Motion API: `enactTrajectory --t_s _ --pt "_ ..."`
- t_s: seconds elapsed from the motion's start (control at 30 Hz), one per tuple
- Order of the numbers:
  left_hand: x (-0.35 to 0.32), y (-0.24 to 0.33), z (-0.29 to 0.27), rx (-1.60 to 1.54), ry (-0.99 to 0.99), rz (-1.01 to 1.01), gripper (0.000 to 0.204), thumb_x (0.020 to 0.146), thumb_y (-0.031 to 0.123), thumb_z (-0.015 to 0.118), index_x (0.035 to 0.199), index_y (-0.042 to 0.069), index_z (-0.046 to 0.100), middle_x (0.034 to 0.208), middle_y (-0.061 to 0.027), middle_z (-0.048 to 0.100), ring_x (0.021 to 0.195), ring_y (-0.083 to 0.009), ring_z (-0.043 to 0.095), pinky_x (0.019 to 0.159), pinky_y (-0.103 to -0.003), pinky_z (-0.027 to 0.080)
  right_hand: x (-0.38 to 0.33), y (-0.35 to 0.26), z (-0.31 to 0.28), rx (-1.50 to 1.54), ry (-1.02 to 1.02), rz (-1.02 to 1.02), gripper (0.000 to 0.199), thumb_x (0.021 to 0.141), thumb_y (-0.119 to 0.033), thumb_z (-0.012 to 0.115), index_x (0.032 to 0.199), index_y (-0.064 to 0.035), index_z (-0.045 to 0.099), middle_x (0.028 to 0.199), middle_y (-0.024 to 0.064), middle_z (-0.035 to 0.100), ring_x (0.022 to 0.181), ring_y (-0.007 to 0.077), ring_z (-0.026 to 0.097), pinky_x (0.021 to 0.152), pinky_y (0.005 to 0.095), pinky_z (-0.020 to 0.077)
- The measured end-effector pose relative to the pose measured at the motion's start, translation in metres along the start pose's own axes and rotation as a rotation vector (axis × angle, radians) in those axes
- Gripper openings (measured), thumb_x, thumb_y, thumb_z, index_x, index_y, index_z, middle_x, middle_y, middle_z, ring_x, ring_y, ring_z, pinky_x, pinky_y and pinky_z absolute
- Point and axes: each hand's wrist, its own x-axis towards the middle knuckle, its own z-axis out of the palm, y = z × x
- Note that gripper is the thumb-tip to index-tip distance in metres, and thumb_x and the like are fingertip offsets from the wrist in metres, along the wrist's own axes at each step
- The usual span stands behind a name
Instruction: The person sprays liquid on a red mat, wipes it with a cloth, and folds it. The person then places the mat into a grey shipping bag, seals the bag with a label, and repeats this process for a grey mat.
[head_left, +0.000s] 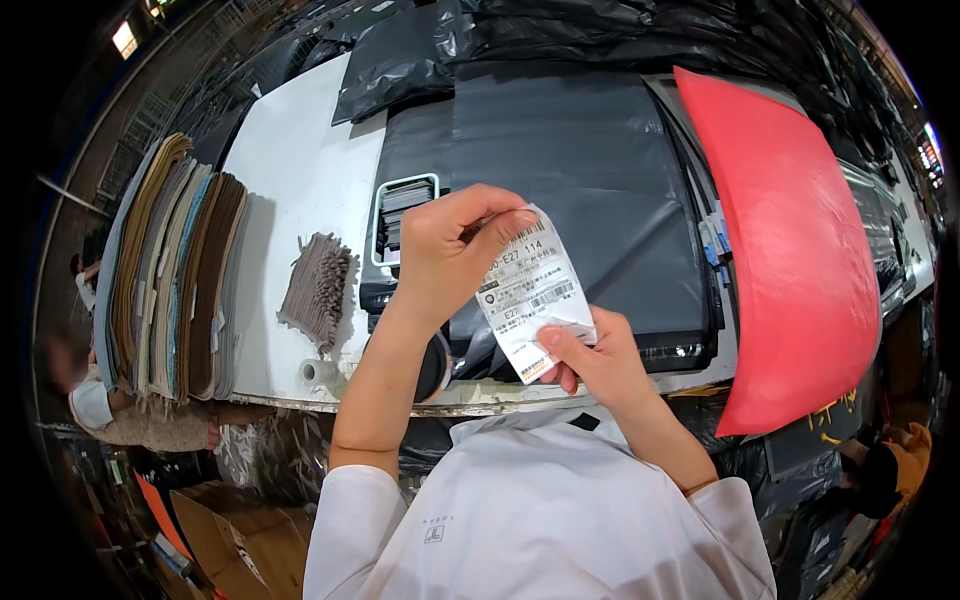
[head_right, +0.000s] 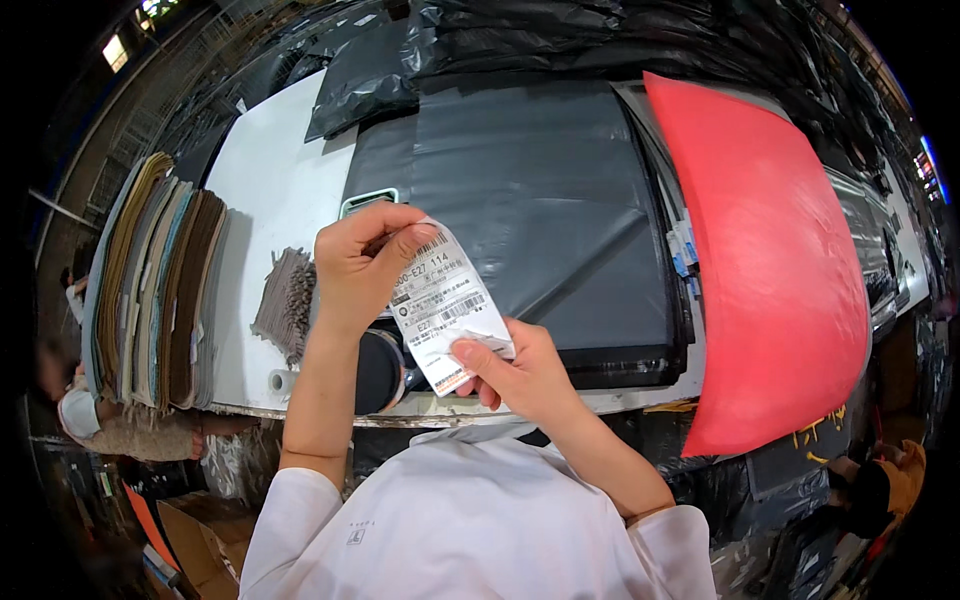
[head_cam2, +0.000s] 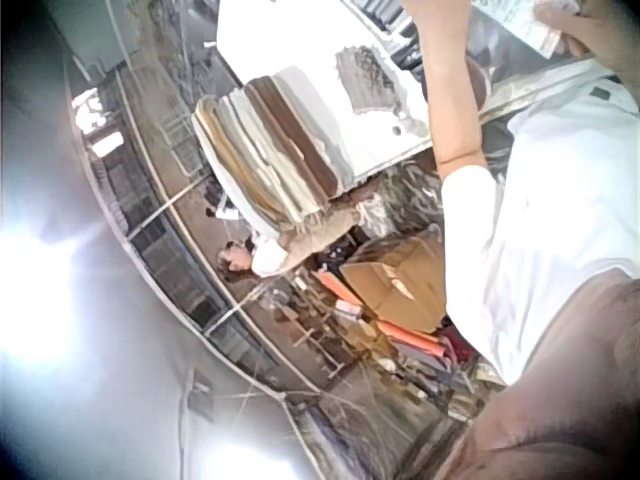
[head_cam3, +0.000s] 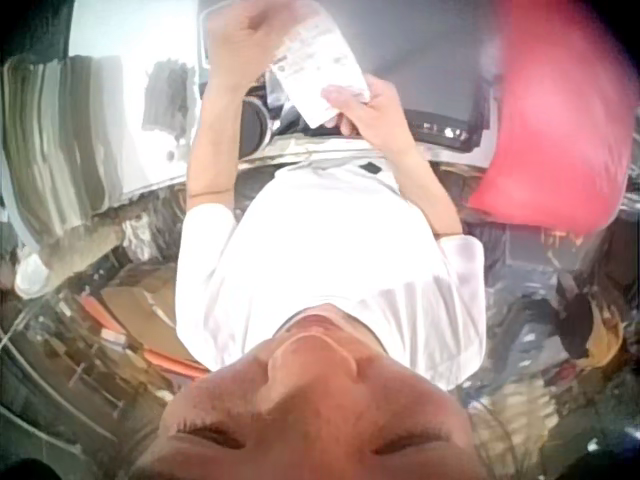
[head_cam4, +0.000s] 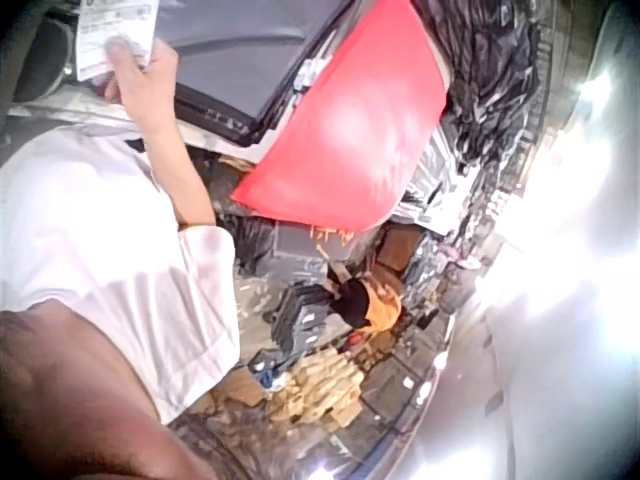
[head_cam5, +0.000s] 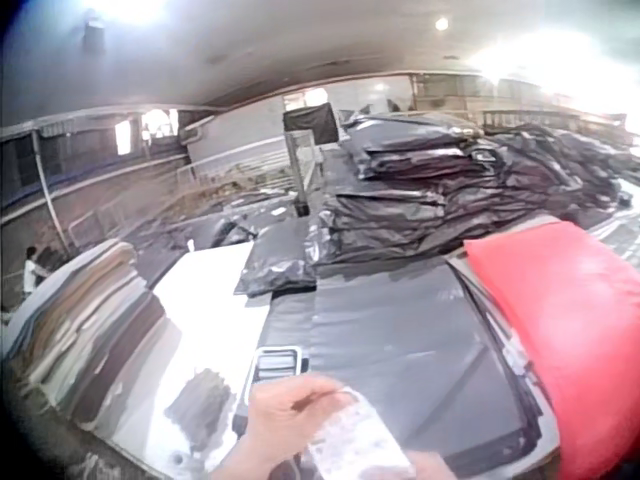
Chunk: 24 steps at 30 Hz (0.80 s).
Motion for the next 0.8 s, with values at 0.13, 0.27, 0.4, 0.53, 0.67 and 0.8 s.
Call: enactTrajectory --t_s 0.13,0.27,0.4,0.53,0.67,0.8 --pt "-0.001 -0.007 -0.019 0.029 -0.002 -0.010 0.011 0.081 0.006 0.070 0.088 -0.002 0.066 0.071 -0.0027 0.064 0.062 -0.0042 0.057 0.055 -0.018 0.044 0.016 0.015 0.016 -0.004 -0.055 0.056 0.026 0.093 -0.025 0.055 0.090 -0.0002 0.061 0.065 0.0040 0.061 0.048 0.0050 0.048 0.043 0.0200 0.0375" --pt "-0.002 -0.037 -0.036 -0.197 0.052 -0.177 0.017 0.089 0.016 0.062 0.095 0.000 0.066 0.073 -0.0025 0.064 0.065 -0.0037 0.056 0.057 -0.017 0.044 0.025 0.015 0.031 -0.098 -0.002 0.096 0.026 0.095 -0.024 0.052 0.091 -0.0005 0.062 0.064 0.0019 0.058 0.050 0.0043 0.046 0.045 0.0204 0.0365" --pt "-0.012 -0.118 -0.061 -0.181 0.115 -0.457 0.016 0.086 0.015 0.061 0.096 0.003 0.064 0.076 -0.0094 0.065 0.067 -0.0138 0.060 0.063 -0.027 0.047 0.031 0.025 0.048 -0.060 0.029 -0.010 0.025 0.096 -0.021 0.051 0.093 0.0009 0.062 0.066 -0.0004 0.057 0.054 0.0034 0.044 0.049 0.0204 0.0361" --pt "-0.066 -0.210 -0.069 0.635 -0.176 -0.408 0.018 0.077 0.017 0.068 0.088 0.006 0.059 0.093 -0.0114 0.060 0.091 -0.0317 0.058 0.075 -0.040 0.048 0.040 0.024 0.054 -0.129 0.009 0.002 0.023 0.096 -0.020 0.050 0.095 0.0006 0.061 0.067 -0.0008 0.055 0.053 0.0034 0.044 0.048 0.0210 0.0358" --pt "-0.081 -0.211 -0.061 0.747 -0.201 -0.409 0.017 0.072 0.009 0.067 0.087 0.008 0.057 0.091 -0.0098 0.057 0.092 -0.0308 0.057 0.074 -0.041 0.047 0.065 0.043 0.050 0.032 -0.054 0.247 0.018 0.094 -0.018 0.048 0.092 -0.0020 0.056 0.063 0.0005 0.050 0.050 0.0054 0.040 0.042 0.0233 0.0315" --pt "-0.060 -0.201 -0.077 0.719 -0.326 -0.257 0.013 0.074 0.012 0.067 0.084 0.007 0.061 0.084 -0.0094 0.061 0.085 -0.0305 0.059 0.071 -0.040 0.047 0.107 0.105 0.055 0.375 -0.121 0.819 0.006 0.085 -0.006 0.045 0.085 -0.0049 0.051 0.062 0.0034 0.047 0.043 0.0104 0.037 0.038 0.0238 0.0267"
